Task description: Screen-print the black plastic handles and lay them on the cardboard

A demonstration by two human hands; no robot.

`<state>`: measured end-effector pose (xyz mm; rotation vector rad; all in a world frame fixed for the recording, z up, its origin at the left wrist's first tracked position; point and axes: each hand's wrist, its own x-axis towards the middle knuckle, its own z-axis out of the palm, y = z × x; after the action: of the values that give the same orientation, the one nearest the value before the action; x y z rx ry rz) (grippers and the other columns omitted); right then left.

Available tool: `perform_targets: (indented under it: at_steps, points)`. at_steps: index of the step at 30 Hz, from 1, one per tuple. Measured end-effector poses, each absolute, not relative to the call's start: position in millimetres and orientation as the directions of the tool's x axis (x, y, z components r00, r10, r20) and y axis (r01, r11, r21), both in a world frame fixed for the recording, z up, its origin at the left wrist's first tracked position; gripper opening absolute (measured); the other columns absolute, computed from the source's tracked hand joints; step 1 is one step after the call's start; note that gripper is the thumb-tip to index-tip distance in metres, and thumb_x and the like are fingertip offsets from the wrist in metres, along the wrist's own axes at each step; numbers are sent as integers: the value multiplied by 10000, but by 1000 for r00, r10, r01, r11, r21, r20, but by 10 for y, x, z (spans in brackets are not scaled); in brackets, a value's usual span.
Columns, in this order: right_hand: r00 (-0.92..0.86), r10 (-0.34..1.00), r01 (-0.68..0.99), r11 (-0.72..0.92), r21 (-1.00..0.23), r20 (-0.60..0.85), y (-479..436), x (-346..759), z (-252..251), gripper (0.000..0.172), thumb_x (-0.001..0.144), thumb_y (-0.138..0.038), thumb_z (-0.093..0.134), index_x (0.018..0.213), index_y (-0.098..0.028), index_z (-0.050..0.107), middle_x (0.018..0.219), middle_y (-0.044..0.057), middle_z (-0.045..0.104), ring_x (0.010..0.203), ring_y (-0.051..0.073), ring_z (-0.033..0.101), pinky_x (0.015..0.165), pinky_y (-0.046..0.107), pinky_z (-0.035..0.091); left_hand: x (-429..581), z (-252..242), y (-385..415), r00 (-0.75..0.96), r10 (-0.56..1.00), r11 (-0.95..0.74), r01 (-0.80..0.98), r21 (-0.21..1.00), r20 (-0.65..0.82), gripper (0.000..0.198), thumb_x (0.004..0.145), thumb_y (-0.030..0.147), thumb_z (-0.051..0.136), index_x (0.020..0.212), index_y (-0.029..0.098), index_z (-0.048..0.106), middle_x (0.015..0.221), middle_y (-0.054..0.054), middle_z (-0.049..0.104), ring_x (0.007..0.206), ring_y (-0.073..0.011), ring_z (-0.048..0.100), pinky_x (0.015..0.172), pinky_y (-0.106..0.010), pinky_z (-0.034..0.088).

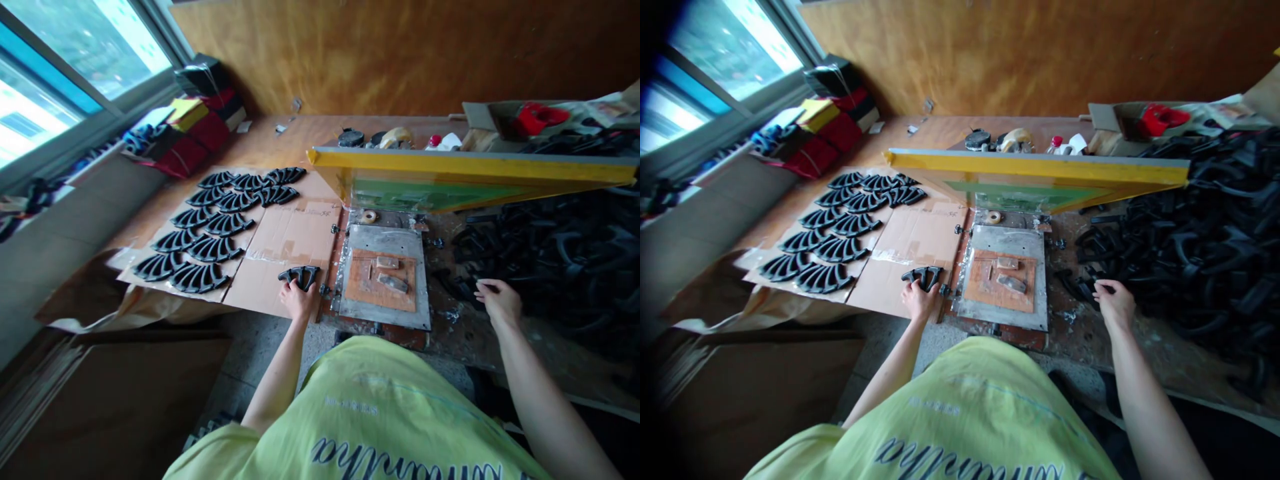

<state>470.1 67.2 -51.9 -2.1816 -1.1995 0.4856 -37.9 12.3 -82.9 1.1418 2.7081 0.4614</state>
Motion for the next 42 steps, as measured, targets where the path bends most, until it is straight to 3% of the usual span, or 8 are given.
perform_targets:
  at_steps: [3,7,14,26,31,34,38,42]
  points:
    - [455,884,573,-384,-724,-108,560,4451,-347,380,860,-468,566,1033,-164,715,700,78,696,623,221,694,636,332,554,-420,-851,145,-674,738,642,681,351,-41,568,814,494,650,1246,127,617,1351,-214,524,1261,-383,466,1046,-517,363]
    - [63,987,638,74,-766,147,520,3766,-138,357,930,-409,495,1131,-203,706,1026,97,738,891,226,708,825,380,571,-457,-882,272,-661,750,627,698,345,-26,594,811,508,642,1246,103,622,1355,-232,522,1253,-402,478,1044,-526,364]
    - [-373,878,719,478,-504,301,717,2877,-155,378,964,-150,451,1166,-258,752,1173,67,707,1044,225,603,975,400,507,-484,-847,448,-617,786,579,728,366,-15,641,817,487,644,1295,64,586,1368,-265,523,1282,-410,472,1077,-519,340]
    - [-517,851,785,516,-342,94,934,2816,-78,318,895,-98,564,1013,-277,798,1198,71,686,1030,224,589,920,378,483,-453,203,781,-482,802,90,681,727,353,437,847,442,664,1191,175,639,1327,-170,591,1277,-295,508,1110,-484,360]
    - [-570,807,764,590,-263,157,878,2524,-70,514,958,-298,572,1460,-204,518,1526,120,480,1406,284,417,1164,505,322,-40,1230,1296,-381,846,-274,288,918,372,483,956,547,495,1263,184,580,848,-40,677,808,-145,635,777,-285,515]
    - [-653,753,724,652,-223,82,749,2447,-165,693,915,-390,646,1528,-173,407,1588,144,370,1486,304,312,1213,575,217,185,1639,1446,-255,930,-257,59,965,263,548,995,605,335,1135,160,623,633,-4,602,573,-107,558,589,-230,472]
    - [-688,717,670,687,-282,114,654,2746,-85,412,906,-330,666,1300,-210,656,1396,89,613,1363,259,510,1183,536,332,232,1672,1259,-196,968,-165,-31,986,156,620,955,682,331,969,163,670,615,-18,600,539,-115,549,520,-224,451]
    - [-181,931,882,297,-367,318,856,3351,296,231,954,-268,542,976,-155,743,937,11,781,922,164,725,870,359,606,75,1240,734,-73,994,75,-71,995,-80,615,889,717,442,1015,178,710,732,-32,667,575,-133,580,501,-232,428]
